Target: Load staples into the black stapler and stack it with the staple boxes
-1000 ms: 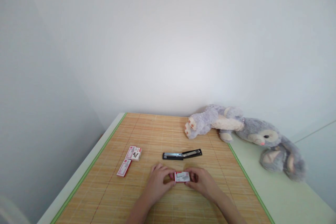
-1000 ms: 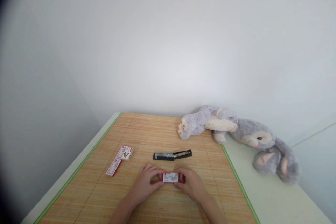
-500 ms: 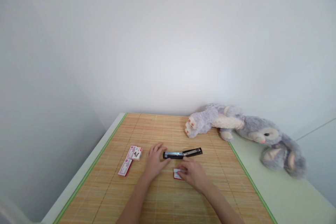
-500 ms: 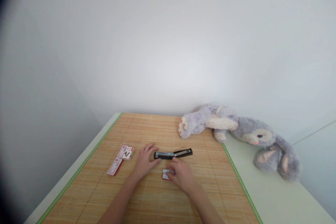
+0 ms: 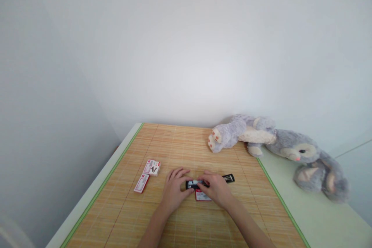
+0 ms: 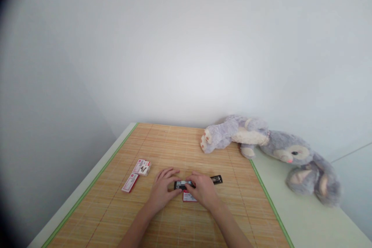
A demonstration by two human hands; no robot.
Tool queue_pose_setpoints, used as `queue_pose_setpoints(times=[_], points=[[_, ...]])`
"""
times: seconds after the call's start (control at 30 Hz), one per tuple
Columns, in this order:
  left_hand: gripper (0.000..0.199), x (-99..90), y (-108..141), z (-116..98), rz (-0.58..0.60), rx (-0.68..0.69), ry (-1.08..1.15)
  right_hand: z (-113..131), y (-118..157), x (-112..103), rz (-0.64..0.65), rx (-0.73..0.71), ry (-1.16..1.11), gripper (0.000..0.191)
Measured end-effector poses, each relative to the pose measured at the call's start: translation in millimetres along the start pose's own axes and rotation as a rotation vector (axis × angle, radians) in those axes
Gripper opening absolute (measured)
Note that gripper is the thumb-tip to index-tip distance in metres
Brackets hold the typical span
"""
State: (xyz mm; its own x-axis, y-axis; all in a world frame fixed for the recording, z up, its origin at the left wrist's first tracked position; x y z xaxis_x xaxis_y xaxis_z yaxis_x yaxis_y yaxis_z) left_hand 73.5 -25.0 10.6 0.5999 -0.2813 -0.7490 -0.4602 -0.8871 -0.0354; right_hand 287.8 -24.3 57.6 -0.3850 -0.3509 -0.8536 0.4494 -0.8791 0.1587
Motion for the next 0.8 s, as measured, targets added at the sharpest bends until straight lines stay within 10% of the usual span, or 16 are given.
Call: queue_pose_setpoints(times=[0.8], points=[[0.034, -1.4, 0.2, -0.7, -0.015, -0.025, -0.001, -3.1, 3.9, -10.8, 0.093, 0.117, 0.076, 0.017]])
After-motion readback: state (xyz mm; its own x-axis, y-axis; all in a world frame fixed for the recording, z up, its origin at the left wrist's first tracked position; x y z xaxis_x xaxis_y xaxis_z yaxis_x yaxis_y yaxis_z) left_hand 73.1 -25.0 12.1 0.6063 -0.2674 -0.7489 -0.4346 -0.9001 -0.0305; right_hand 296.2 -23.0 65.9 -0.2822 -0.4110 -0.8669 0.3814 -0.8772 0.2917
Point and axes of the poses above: each hand's wrist, its own y-axis away from the middle knuckle, its own x-axis out of the palm, z = x × y, the point moved 2 cm from there along -y, towards the middle knuckle, and after that the axes turned 11 degrees about z, right-handed, at the moved point
